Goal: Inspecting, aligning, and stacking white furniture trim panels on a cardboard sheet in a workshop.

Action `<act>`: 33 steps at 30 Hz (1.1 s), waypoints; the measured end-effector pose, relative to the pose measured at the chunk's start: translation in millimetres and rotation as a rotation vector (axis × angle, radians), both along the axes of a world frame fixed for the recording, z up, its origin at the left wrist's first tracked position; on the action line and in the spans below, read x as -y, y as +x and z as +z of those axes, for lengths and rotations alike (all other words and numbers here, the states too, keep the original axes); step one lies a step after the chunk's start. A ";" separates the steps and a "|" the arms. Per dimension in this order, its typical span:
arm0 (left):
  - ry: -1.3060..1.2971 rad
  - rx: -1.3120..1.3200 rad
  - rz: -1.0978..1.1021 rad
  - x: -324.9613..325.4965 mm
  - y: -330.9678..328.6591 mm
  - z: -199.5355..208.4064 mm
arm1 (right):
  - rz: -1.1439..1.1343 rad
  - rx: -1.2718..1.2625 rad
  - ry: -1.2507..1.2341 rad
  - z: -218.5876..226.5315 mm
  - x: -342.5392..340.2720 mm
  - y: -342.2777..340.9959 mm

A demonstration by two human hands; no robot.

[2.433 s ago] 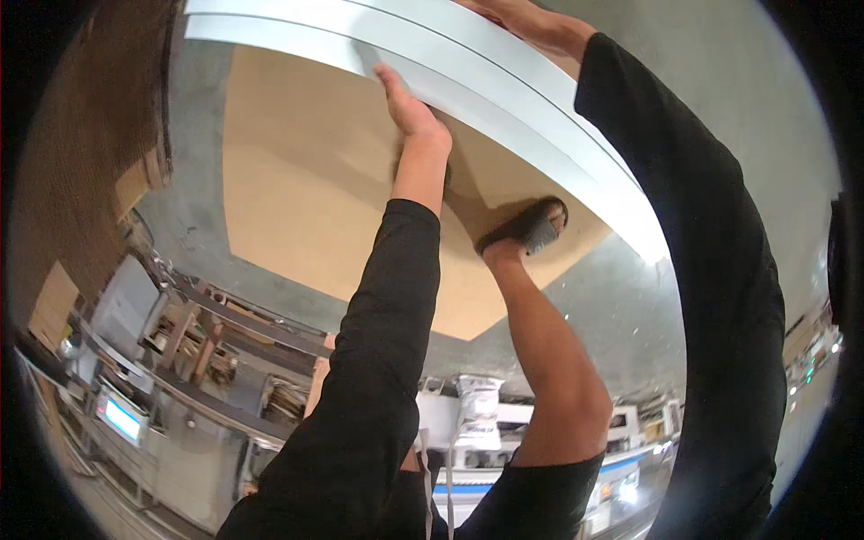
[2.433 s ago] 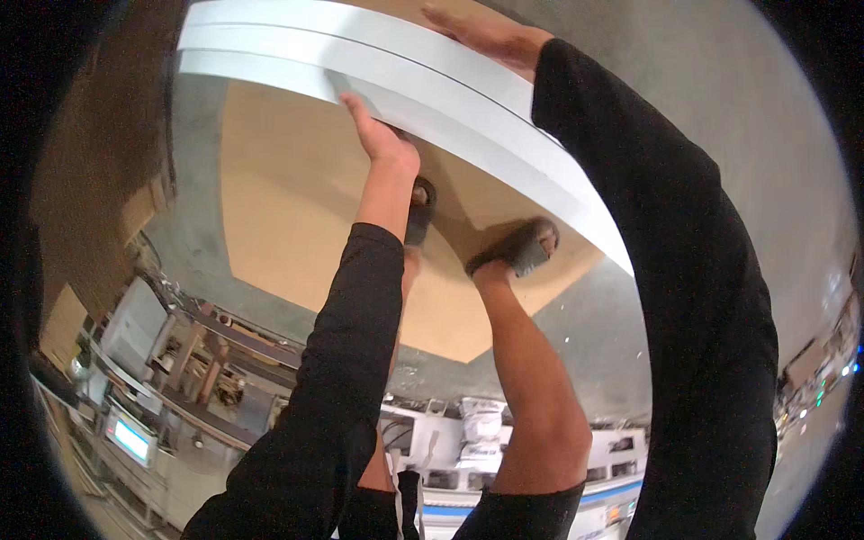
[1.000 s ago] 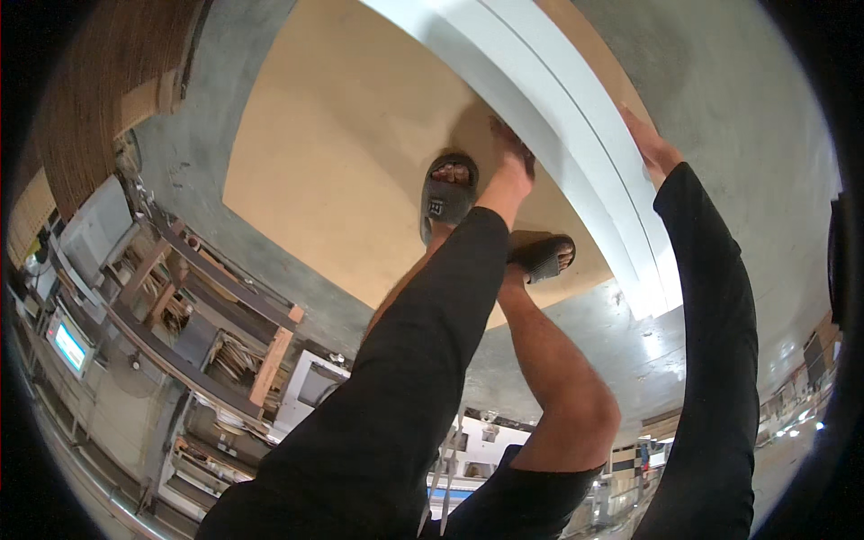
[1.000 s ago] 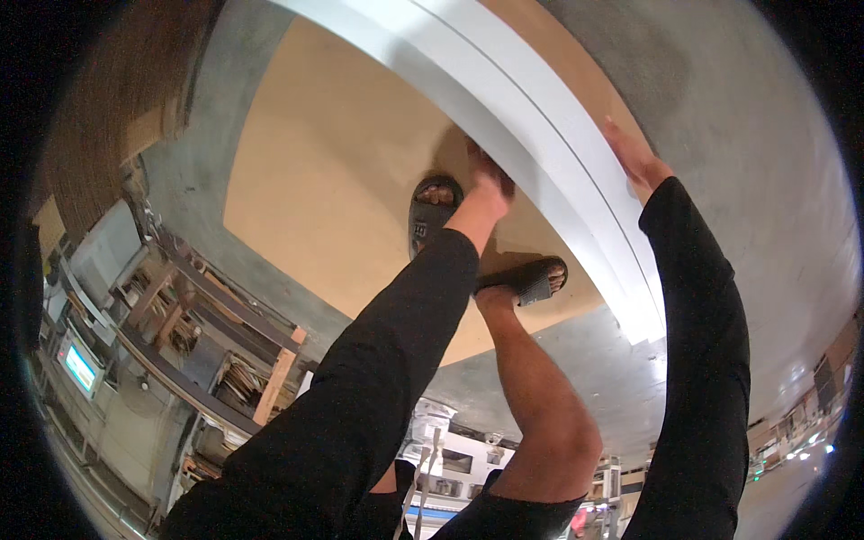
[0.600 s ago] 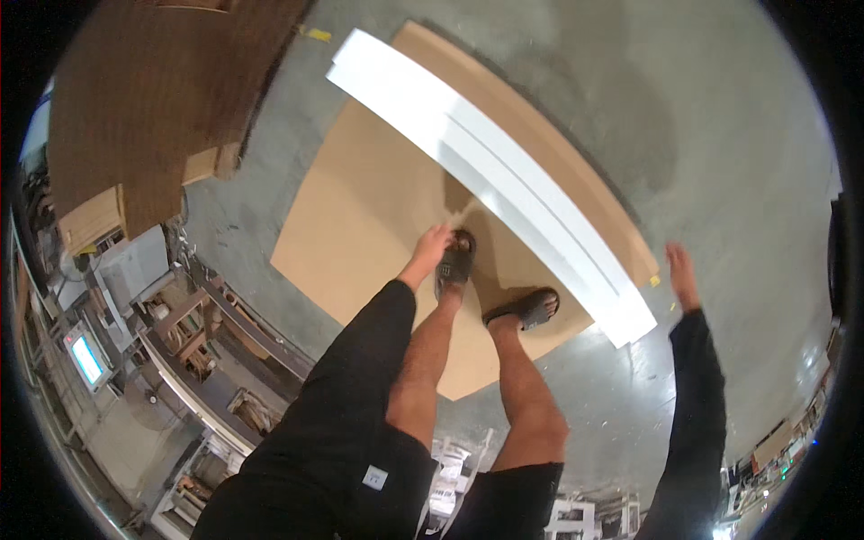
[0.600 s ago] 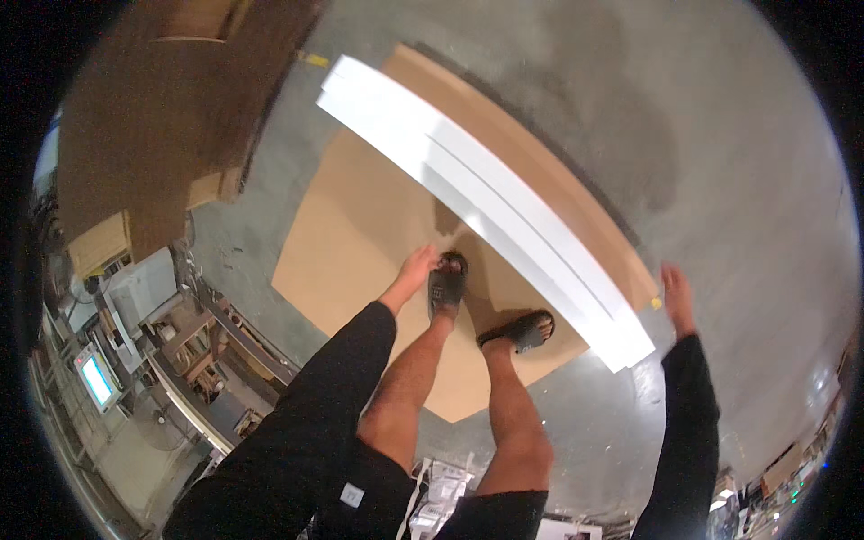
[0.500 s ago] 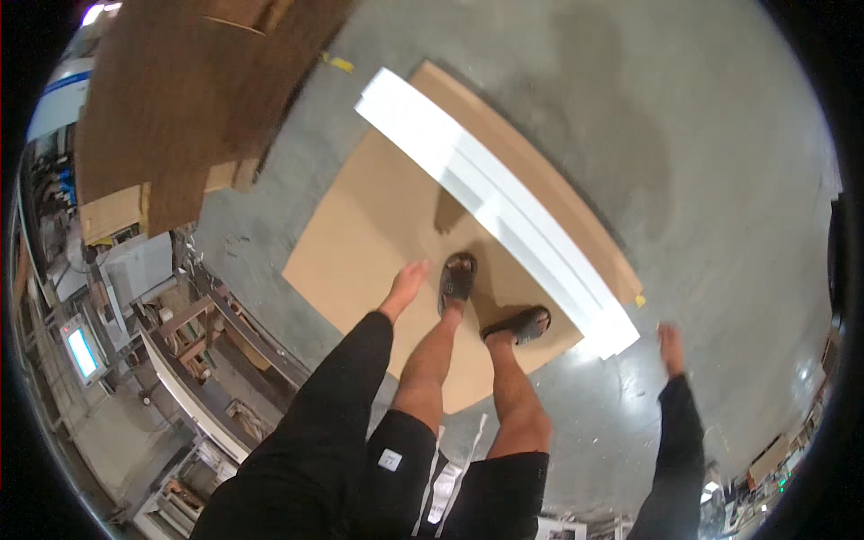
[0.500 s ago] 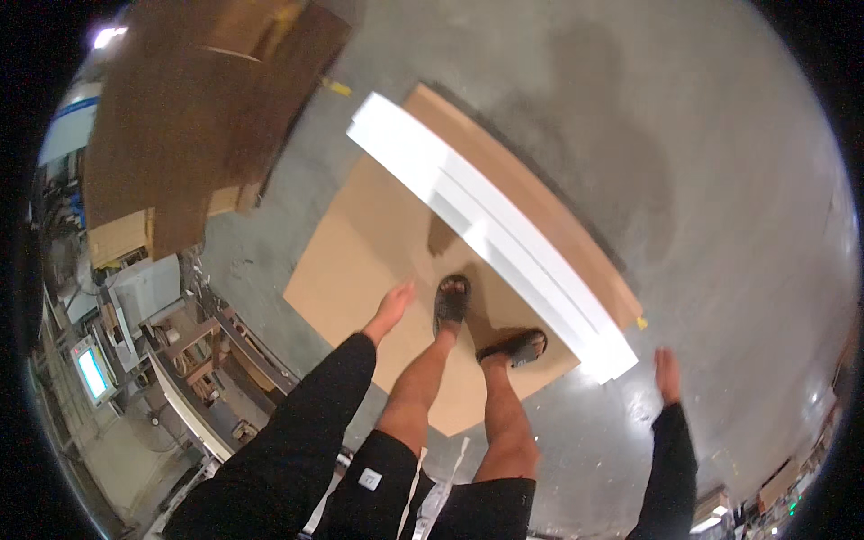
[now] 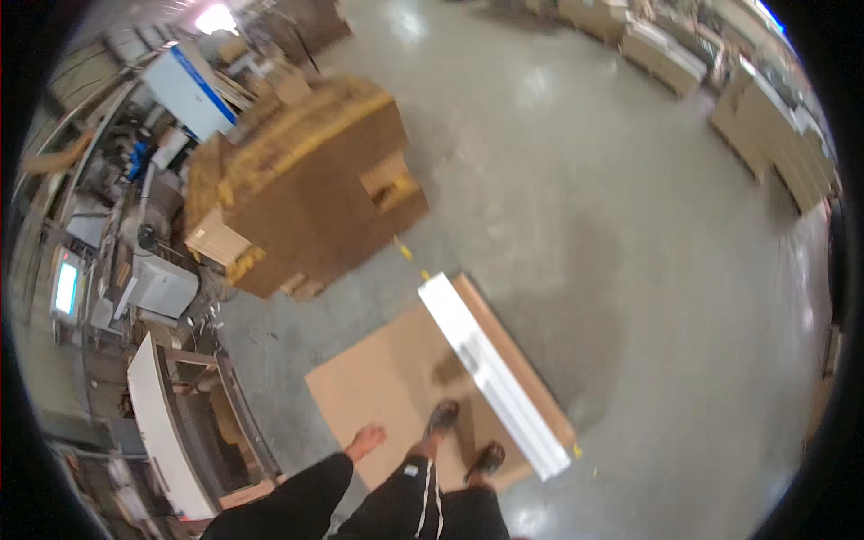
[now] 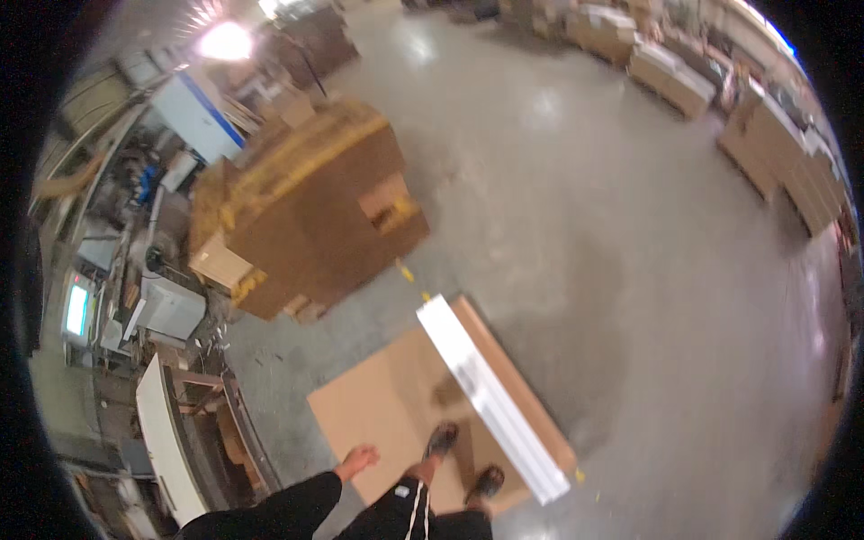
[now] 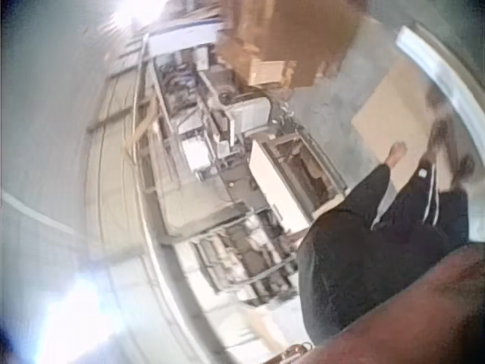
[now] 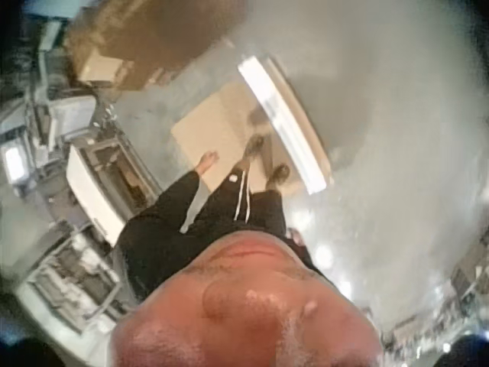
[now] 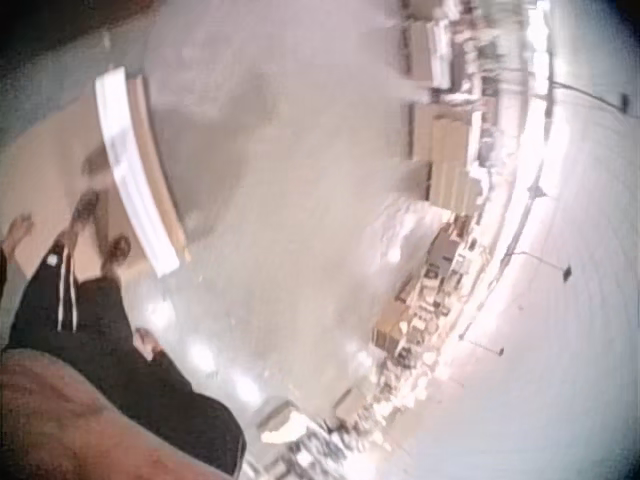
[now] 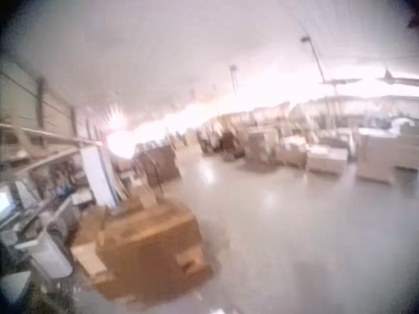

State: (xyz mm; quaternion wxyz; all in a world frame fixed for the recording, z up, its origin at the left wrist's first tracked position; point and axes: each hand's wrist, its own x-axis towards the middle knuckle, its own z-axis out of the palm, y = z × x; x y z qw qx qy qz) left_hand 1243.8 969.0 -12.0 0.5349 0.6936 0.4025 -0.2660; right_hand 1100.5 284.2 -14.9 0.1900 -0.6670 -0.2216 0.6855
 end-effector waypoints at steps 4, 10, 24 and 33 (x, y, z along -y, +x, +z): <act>-0.108 0.130 0.194 32.4 -30.7 31.8 | -1.132 -0.178 -0.105 34.4 -29.6 62.3; 0.031 0.182 0.175 61.2 -90.3 84.6 | -1.162 0.197 -0.024 -5.1 37.7 161.6; 0.014 0.329 0.359 44.3 -234.8 90.5 | -0.942 0.325 0.195 60.6 -71.4 269.6; -0.080 0.259 0.914 41.9 -254.8 63.2 | -0.816 0.353 0.461 44.7 -186.3 269.2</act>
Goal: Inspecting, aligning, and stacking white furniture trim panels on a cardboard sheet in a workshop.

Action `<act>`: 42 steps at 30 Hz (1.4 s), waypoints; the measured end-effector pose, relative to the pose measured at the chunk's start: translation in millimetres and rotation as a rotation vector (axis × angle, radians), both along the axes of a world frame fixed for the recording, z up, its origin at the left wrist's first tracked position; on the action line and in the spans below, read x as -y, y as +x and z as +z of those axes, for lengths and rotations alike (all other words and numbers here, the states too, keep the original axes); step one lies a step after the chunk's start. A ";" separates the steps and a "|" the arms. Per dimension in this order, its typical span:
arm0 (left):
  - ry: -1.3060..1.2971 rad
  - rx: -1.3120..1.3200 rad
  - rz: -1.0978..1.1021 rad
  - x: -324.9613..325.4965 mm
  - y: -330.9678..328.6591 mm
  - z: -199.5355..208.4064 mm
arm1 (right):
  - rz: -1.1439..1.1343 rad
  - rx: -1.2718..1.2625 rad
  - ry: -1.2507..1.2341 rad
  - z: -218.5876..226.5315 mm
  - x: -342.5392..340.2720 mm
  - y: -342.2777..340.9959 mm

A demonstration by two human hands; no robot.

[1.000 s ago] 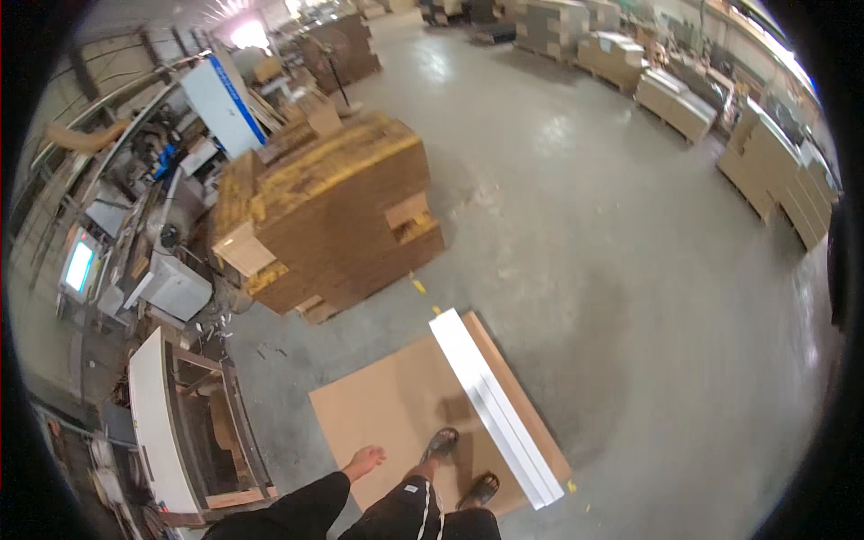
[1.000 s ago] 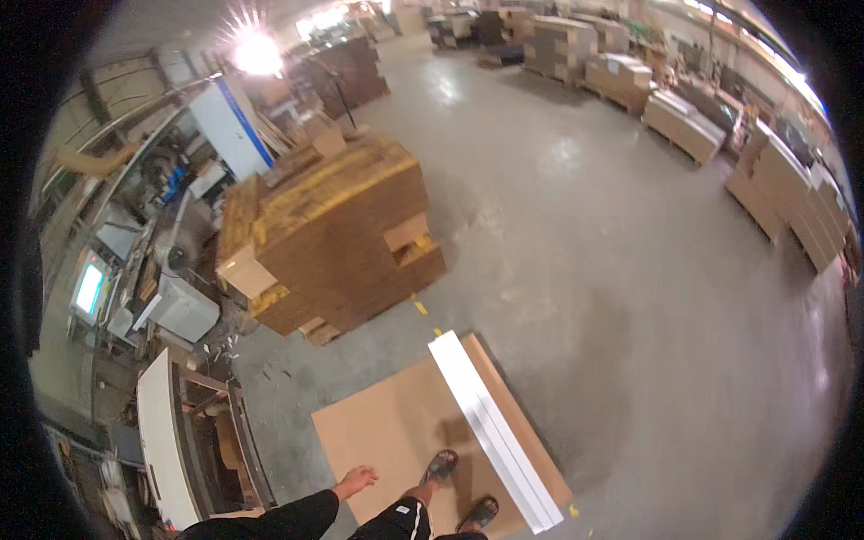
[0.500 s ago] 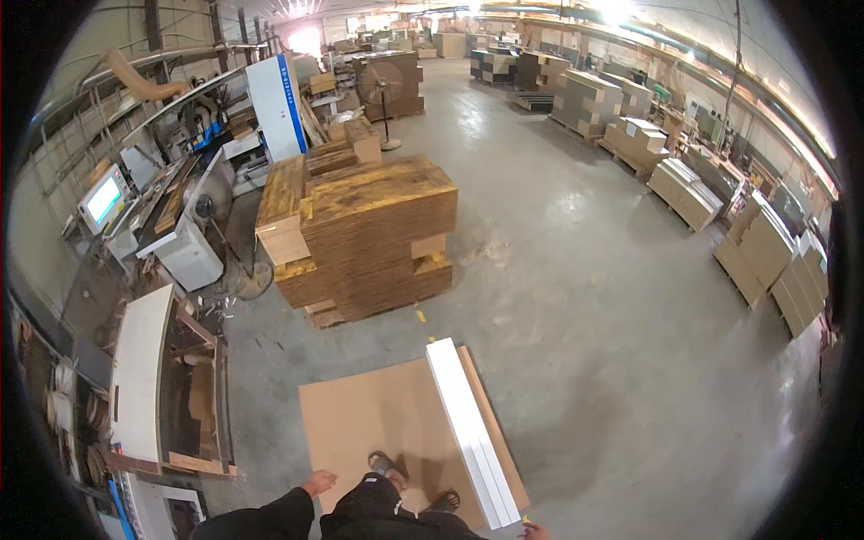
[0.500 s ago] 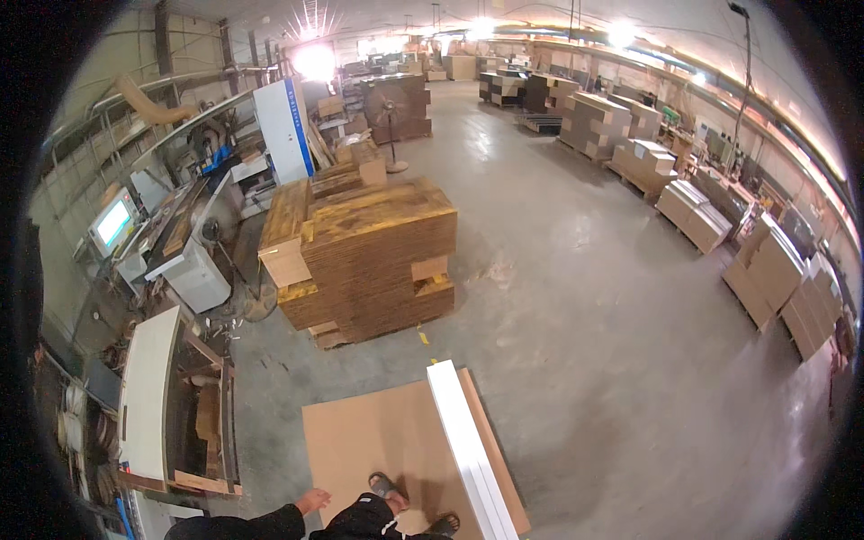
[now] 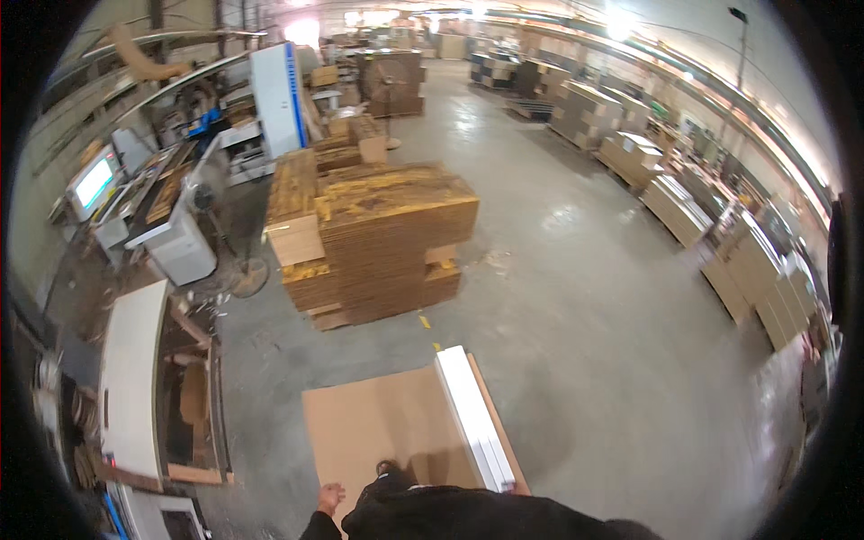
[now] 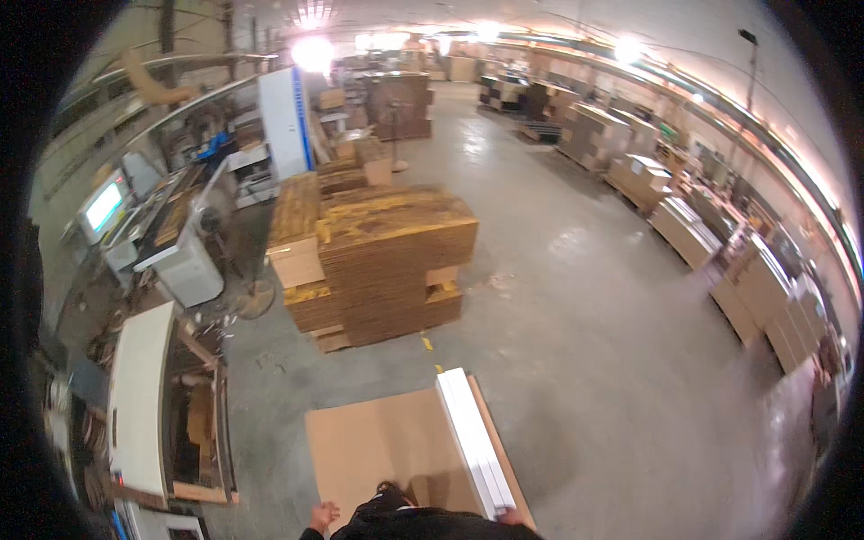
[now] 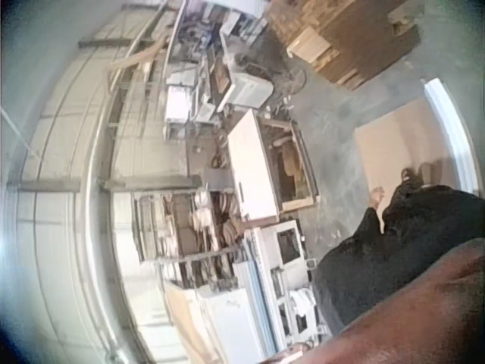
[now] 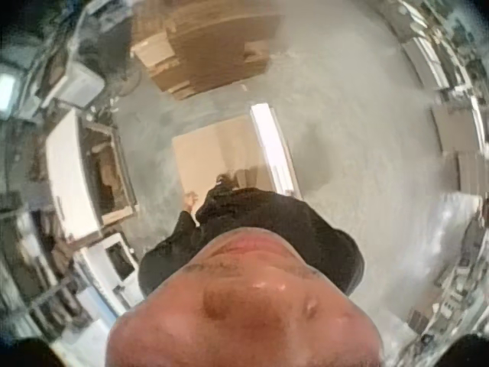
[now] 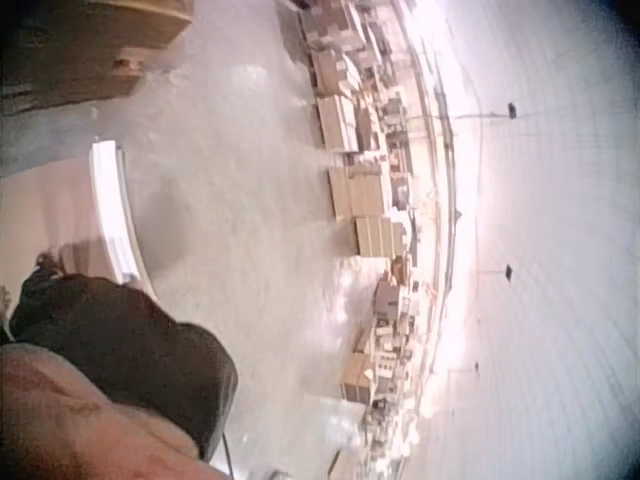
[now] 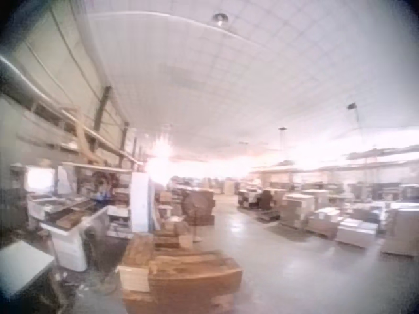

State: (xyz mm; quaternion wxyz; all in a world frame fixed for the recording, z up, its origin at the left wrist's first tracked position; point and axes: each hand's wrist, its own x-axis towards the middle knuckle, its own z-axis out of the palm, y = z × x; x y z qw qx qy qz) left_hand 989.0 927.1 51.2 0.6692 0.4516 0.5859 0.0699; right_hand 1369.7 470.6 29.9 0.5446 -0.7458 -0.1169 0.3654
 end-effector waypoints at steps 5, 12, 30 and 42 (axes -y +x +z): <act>-0.274 0.014 0.108 -27.2 -19.2 -5.1 | 0.247 0.266 -0.521 44.3 -131.0 92.8; -0.118 -0.022 0.388 -39.4 -51.0 -9.1 | 0.376 0.258 -0.557 57.1 -262.8 115.5; 0.450 -0.012 0.031 -140.0 -75.8 32.3 | 0.981 0.136 -0.564 -20.7 -638.1 110.2; 0.490 -0.083 1.027 -331.5 -67.5 82.2 | 1.486 0.550 -0.213 55.1 -962.1 81.2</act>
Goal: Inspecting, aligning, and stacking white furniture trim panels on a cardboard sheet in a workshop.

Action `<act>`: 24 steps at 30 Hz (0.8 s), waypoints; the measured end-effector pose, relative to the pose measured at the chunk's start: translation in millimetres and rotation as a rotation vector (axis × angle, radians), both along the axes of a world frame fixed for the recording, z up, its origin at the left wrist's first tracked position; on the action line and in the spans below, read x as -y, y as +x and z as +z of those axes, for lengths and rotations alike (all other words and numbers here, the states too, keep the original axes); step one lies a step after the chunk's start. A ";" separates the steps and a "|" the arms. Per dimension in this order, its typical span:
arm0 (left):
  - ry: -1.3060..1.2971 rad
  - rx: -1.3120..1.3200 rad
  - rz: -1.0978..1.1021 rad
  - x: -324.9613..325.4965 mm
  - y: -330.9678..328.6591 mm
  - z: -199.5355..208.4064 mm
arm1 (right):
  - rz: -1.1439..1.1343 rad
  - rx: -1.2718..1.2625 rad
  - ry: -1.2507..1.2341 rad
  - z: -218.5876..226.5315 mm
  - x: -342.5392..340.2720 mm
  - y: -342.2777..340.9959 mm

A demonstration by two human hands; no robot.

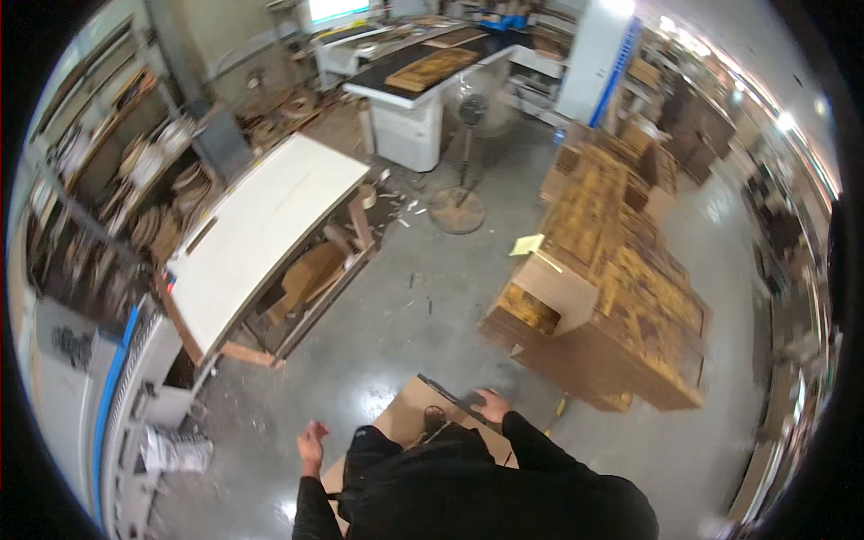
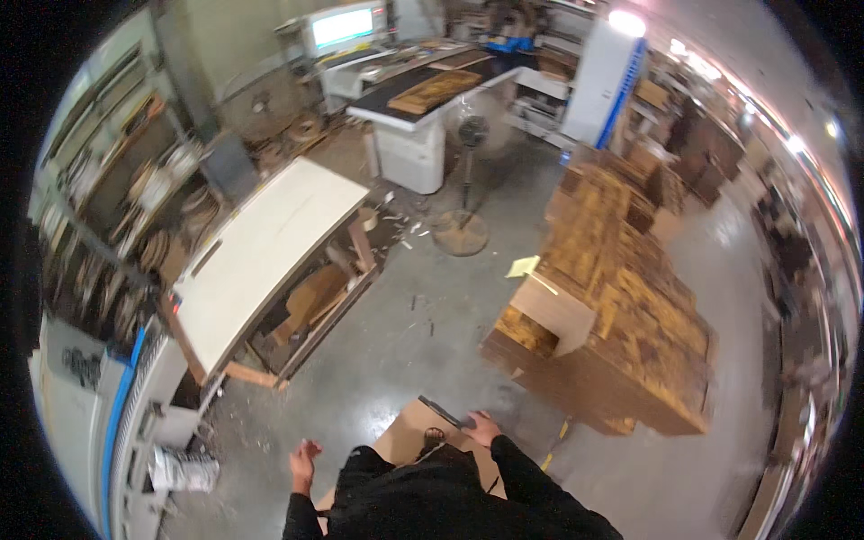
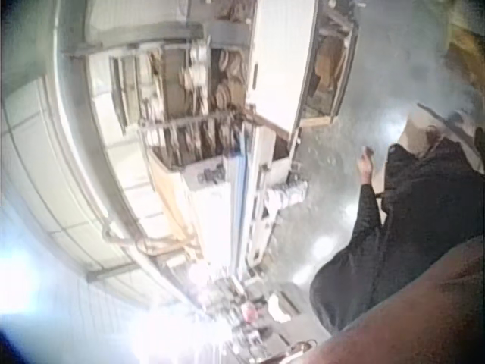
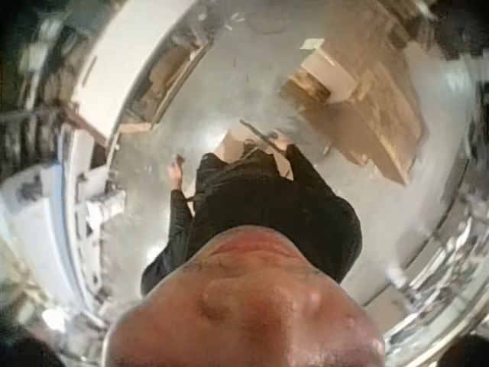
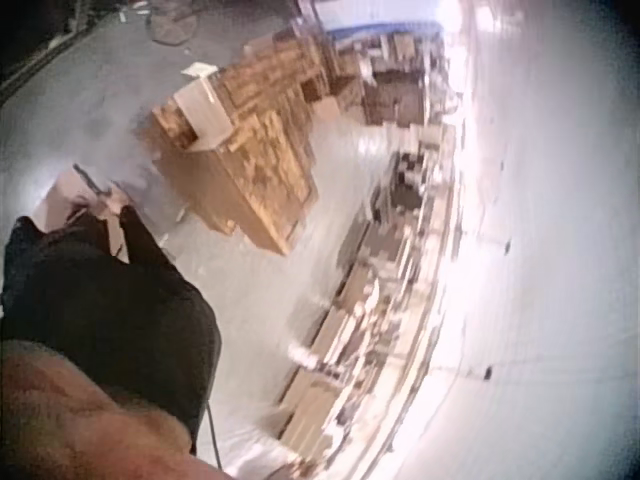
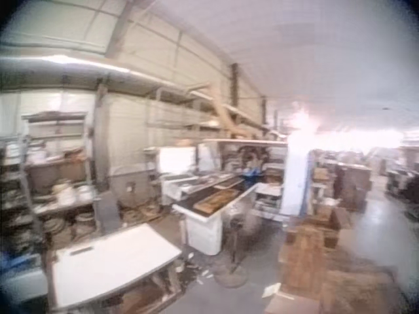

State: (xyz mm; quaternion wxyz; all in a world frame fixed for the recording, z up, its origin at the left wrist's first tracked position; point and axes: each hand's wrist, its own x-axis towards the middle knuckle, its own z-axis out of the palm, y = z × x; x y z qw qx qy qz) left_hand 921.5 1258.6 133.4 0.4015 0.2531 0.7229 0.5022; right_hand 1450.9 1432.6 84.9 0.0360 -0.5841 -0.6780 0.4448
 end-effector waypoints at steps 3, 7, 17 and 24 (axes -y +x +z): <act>-0.017 -0.084 0.022 -32.6 6.4 35.4 | 0.189 -0.058 0.015 -0.3 -62.3 -44.6; -0.212 -0.473 -0.064 -59.4 -13.4 17.2 | 0.338 -0.065 -0.013 16.4 -129.8 -113.5; -0.287 -0.326 0.187 -144.9 -156.0 -116.3 | 0.310 0.090 0.002 -53.6 -234.5 -226.8; -0.196 -0.432 0.352 -284.9 -295.9 -126.1 | 0.488 0.179 0.246 -68.4 -337.1 -346.7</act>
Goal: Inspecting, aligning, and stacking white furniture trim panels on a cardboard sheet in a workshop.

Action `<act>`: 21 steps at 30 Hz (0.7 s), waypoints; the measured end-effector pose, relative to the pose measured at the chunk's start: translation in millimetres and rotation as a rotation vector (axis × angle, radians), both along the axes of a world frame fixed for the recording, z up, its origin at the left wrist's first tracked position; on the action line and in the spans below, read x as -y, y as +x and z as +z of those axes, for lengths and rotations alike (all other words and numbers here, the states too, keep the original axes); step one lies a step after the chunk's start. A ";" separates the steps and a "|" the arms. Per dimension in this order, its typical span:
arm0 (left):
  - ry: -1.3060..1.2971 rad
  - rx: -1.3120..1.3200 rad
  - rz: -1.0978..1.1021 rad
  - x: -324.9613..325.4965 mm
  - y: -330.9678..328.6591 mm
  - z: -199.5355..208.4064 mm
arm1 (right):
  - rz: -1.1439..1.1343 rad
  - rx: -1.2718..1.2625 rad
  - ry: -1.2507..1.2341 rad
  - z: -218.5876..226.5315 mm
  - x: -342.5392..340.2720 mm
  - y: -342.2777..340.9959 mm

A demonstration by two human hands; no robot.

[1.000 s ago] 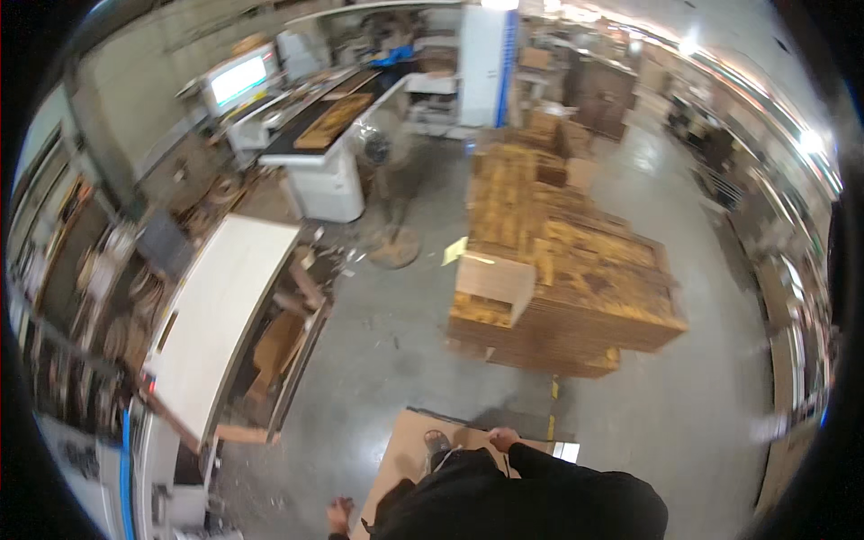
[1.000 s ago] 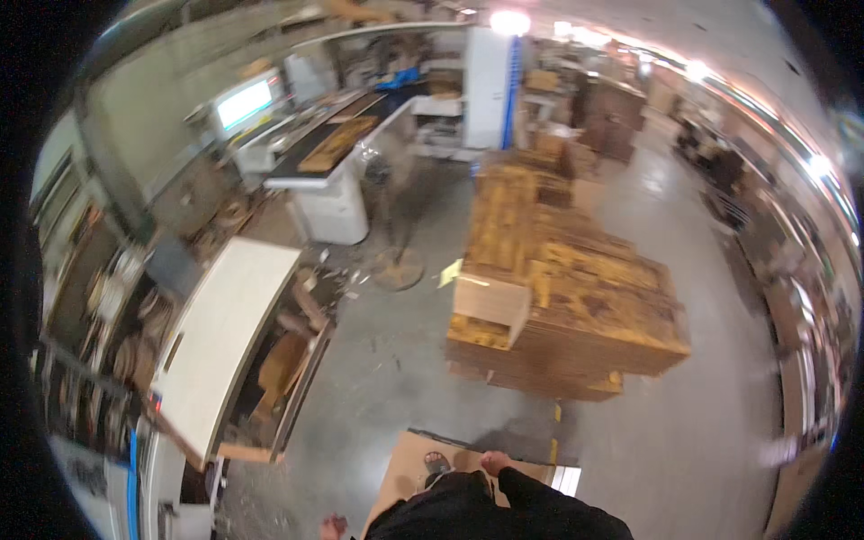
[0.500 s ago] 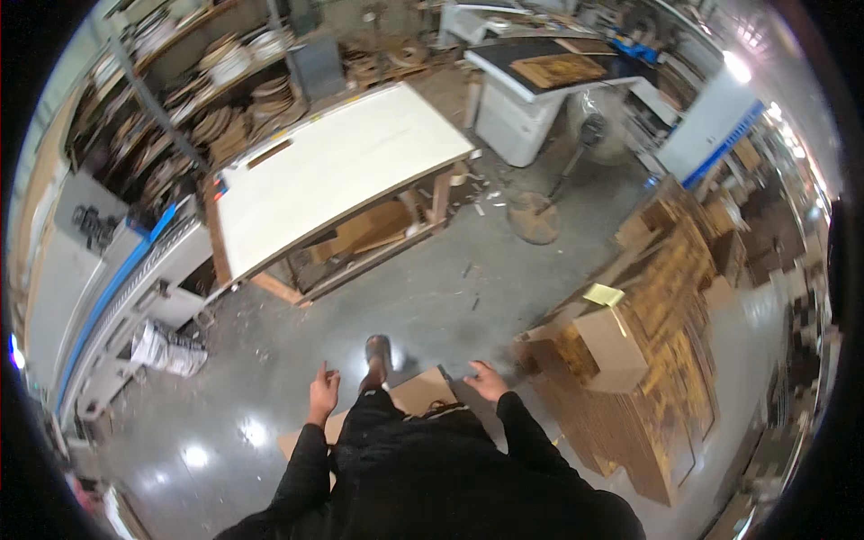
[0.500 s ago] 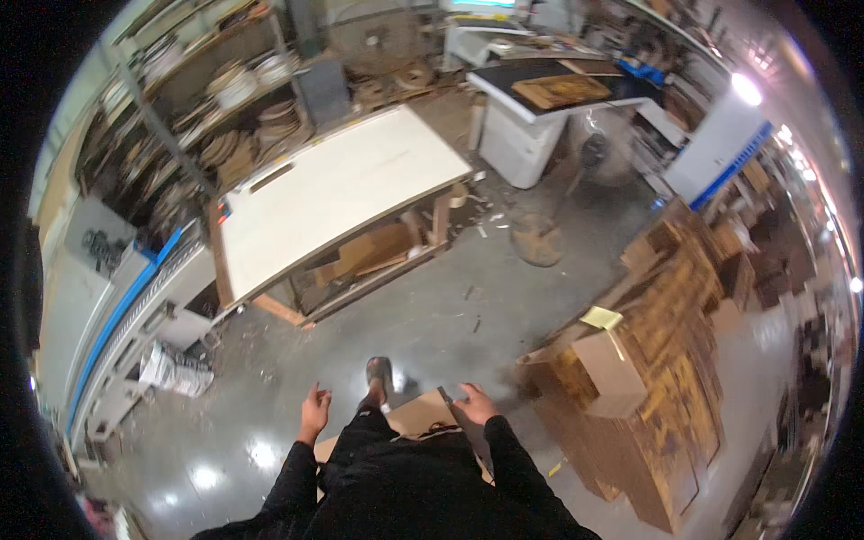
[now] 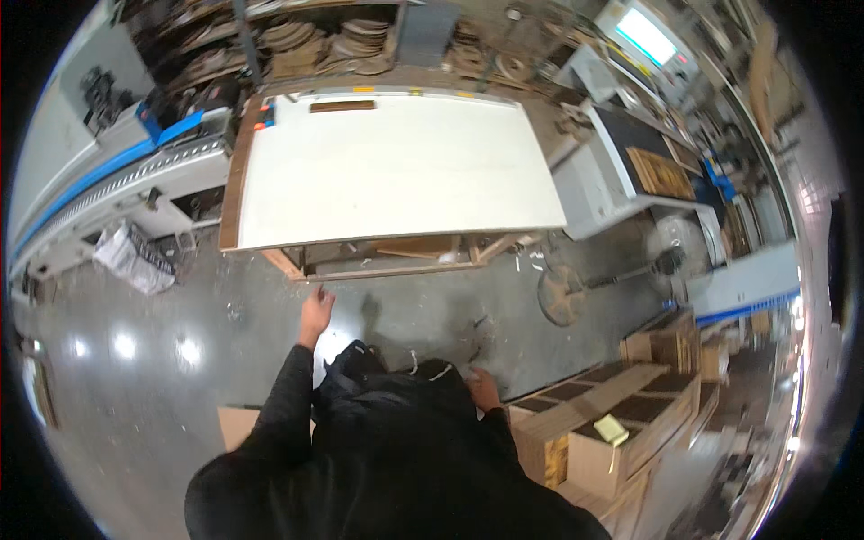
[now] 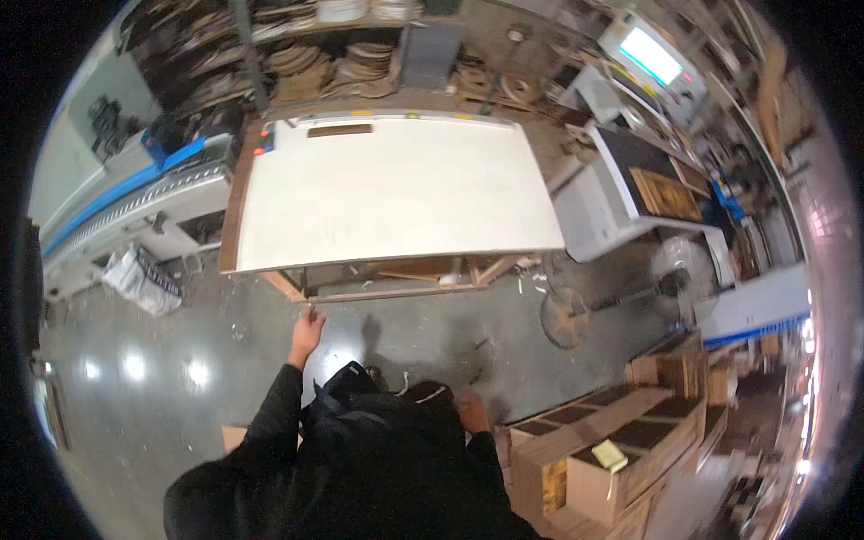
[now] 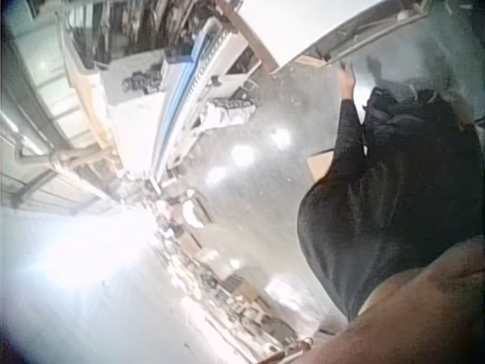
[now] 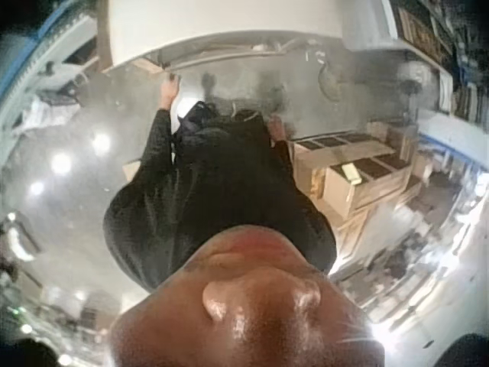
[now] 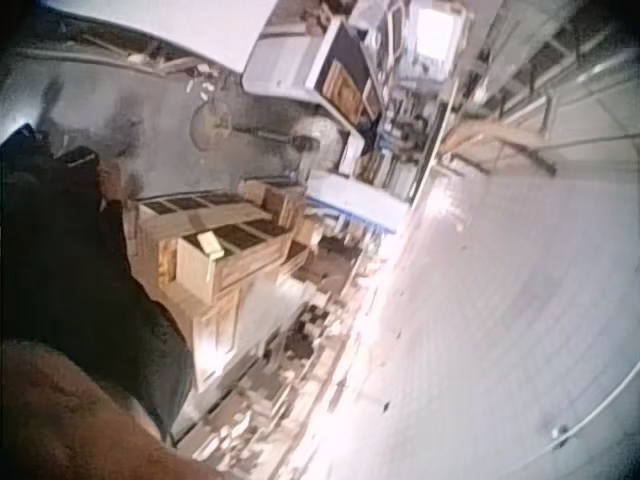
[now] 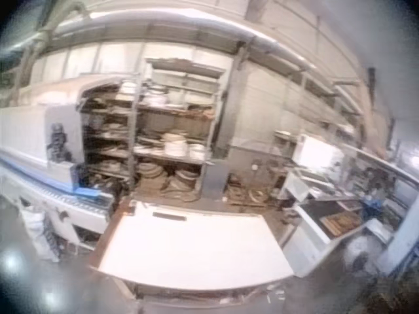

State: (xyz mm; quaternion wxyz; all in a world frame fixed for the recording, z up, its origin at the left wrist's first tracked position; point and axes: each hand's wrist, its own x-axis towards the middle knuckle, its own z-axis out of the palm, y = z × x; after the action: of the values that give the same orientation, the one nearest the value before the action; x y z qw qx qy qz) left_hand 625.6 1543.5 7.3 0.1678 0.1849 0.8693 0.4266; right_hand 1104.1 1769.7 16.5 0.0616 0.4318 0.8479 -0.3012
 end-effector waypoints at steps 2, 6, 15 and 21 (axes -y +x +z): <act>-0.020 -0.026 0.041 -25.7 -34.7 11.5 | -0.263 -0.297 -0.456 56.9 -29.8 -68.0; -0.119 -0.137 0.159 -62.5 -109.5 20.0 | -0.056 -0.419 -0.256 77.0 -108.6 -140.1; -0.656 0.090 0.295 -110.7 -186.7 71.3 | 0.125 -0.232 -0.026 51.5 -265.8 -316.8; -0.775 0.173 0.403 -165.1 -197.3 75.1 | -0.018 -0.406 0.379 -19.9 -344.5 -436.5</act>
State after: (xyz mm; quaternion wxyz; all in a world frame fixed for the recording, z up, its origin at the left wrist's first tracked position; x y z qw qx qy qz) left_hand 428.3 1708.6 82.4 0.2103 -0.1013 0.9664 0.1076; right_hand 667.7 2114.2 -3.4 -0.1941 0.3738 0.8804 -0.2181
